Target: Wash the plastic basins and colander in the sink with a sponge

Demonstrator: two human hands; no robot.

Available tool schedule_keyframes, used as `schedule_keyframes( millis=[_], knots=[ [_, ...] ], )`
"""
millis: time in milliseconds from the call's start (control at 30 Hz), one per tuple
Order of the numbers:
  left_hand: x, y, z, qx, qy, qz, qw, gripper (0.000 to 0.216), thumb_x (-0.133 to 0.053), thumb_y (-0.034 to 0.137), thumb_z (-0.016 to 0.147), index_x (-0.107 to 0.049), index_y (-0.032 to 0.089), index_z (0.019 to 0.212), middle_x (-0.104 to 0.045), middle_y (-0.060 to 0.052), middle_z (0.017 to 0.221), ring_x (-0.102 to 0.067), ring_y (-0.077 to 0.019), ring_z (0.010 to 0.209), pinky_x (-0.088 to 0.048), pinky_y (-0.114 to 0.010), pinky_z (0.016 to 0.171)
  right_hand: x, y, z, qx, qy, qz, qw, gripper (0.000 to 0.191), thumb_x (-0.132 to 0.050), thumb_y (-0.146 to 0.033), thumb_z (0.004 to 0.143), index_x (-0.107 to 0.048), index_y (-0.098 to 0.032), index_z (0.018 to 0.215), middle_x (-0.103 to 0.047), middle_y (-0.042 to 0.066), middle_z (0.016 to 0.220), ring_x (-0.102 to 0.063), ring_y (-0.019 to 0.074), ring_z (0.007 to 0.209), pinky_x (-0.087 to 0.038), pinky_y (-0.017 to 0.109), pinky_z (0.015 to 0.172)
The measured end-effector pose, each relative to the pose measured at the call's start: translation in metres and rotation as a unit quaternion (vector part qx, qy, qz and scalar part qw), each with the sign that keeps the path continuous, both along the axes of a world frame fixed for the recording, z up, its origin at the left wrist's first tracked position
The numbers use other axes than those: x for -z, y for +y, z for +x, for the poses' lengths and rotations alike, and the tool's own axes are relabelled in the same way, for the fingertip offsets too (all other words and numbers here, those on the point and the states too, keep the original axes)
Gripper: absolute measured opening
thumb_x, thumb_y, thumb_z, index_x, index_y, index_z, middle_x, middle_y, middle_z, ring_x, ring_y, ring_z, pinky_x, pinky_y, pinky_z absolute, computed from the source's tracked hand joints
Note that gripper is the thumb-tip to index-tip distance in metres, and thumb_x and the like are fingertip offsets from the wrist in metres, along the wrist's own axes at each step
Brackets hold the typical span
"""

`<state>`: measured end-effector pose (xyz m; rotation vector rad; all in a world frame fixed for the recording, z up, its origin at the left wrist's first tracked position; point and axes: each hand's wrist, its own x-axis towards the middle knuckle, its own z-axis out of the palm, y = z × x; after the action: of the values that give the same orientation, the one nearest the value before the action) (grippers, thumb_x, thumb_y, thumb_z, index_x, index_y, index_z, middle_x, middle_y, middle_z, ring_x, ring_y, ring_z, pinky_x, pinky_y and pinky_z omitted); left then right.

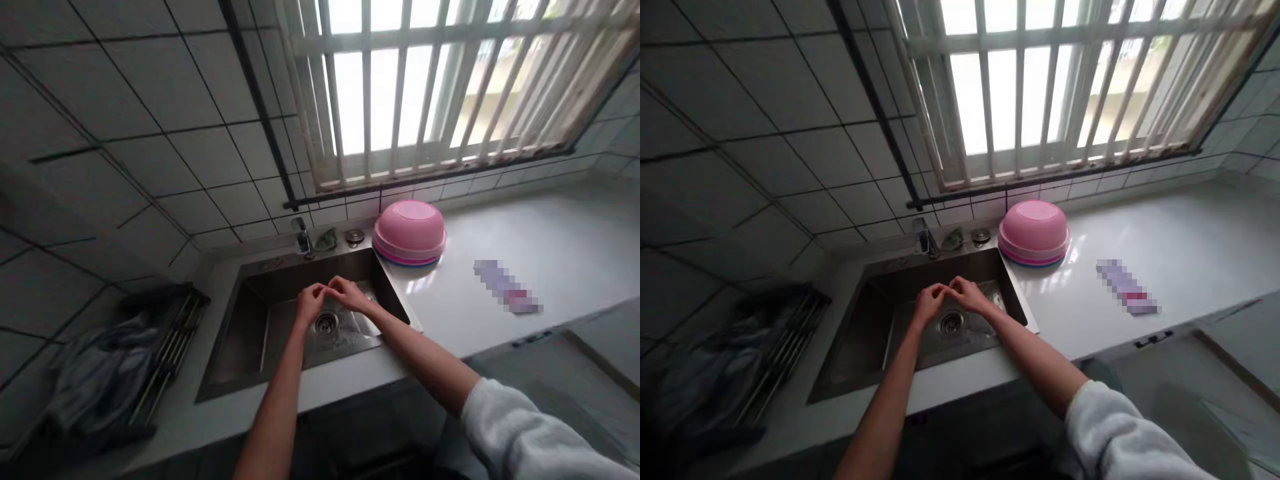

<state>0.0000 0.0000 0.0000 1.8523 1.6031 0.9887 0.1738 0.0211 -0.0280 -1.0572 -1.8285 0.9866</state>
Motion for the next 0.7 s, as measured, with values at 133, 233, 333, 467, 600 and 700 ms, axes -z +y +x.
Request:
schedule_keyframes(
  millis=[133, 233, 333, 467, 600, 700],
  knots=[
    [0.000, -0.002, 0.000, 0.002, 0.002, -0.003, 1.000, 0.032, -0.058, 0.045, 0.087, -0.076, 0.019, 0.086, -0.077, -0.005, 0.084, -0.069, -0.0205, 0.077, -0.046, -0.029, 0.072, -0.001, -0.001, 0.002, -0.004, 0.006, -0.012, 1.000, 0.039, -0.062, -0.058, 0.096, -0.068, -0.020, 0.101, -0.068, -0.002, 0.081, -0.056, 0.0132, 0.069, -0.038, 0.024, 0.065],
    [0.000, -0.002, 0.001, 0.002, 0.005, -0.006, 1.000, 0.032, -0.058, 0.046, 0.088, -0.076, 0.019, 0.085, -0.076, -0.004, 0.081, -0.067, -0.0195, 0.075, -0.045, -0.028, 0.070, -0.003, -0.003, 0.003, -0.004, 0.003, -0.018, 1.000, 0.037, -0.062, -0.056, 0.096, -0.067, -0.019, 0.099, -0.065, -0.003, 0.075, -0.053, 0.0127, 0.066, -0.036, 0.024, 0.063],
    [0.000, -0.001, 0.000, 0.001, 0.006, -0.007, 1.000, 0.030, -0.058, 0.044, 0.087, -0.076, 0.020, 0.086, -0.076, -0.004, 0.081, -0.067, -0.0195, 0.075, -0.045, -0.028, 0.070, -0.007, -0.004, 0.004, -0.009, 0.005, -0.026, 1.000, 0.036, -0.064, -0.055, 0.095, -0.067, -0.020, 0.099, -0.062, -0.004, 0.070, -0.052, 0.0124, 0.063, -0.035, 0.023, 0.061],
    [0.003, 0.001, -0.001, -0.009, -0.005, -0.009, 1.000, 0.028, -0.060, 0.040, 0.085, -0.078, 0.020, 0.091, -0.078, -0.005, 0.086, -0.069, -0.0208, 0.078, -0.048, -0.029, 0.071, -0.011, -0.006, 0.006, -0.019, 0.009, -0.028, 0.999, 0.036, -0.067, -0.054, 0.093, -0.067, -0.020, 0.103, -0.062, -0.005, 0.071, -0.052, 0.0120, 0.063, -0.036, 0.023, 0.062],
    [0.006, 0.004, -0.002, -0.020, -0.028, -0.006, 0.999, 0.030, -0.061, 0.037, 0.085, -0.080, 0.019, 0.099, -0.080, -0.007, 0.091, -0.071, -0.0222, 0.080, -0.051, -0.031, 0.074, -0.011, -0.006, 0.005, -0.013, -0.016, -0.027, 0.999, 0.033, -0.068, -0.051, 0.093, -0.068, -0.020, 0.105, -0.063, -0.005, 0.070, -0.054, 0.0124, 0.063, -0.036, 0.023, 0.062],
    [0.007, 0.005, -0.002, -0.016, -0.038, -0.009, 0.999, 0.029, -0.062, 0.039, 0.085, -0.081, 0.020, 0.098, -0.081, -0.008, 0.094, -0.072, -0.0232, 0.082, -0.052, -0.031, 0.076, -0.011, -0.008, 0.002, -0.007, -0.019, -0.020, 1.000, 0.032, -0.069, -0.049, 0.093, -0.069, -0.020, 0.104, -0.065, -0.004, 0.073, -0.056, 0.0129, 0.065, -0.037, 0.023, 0.063]
  ],
)
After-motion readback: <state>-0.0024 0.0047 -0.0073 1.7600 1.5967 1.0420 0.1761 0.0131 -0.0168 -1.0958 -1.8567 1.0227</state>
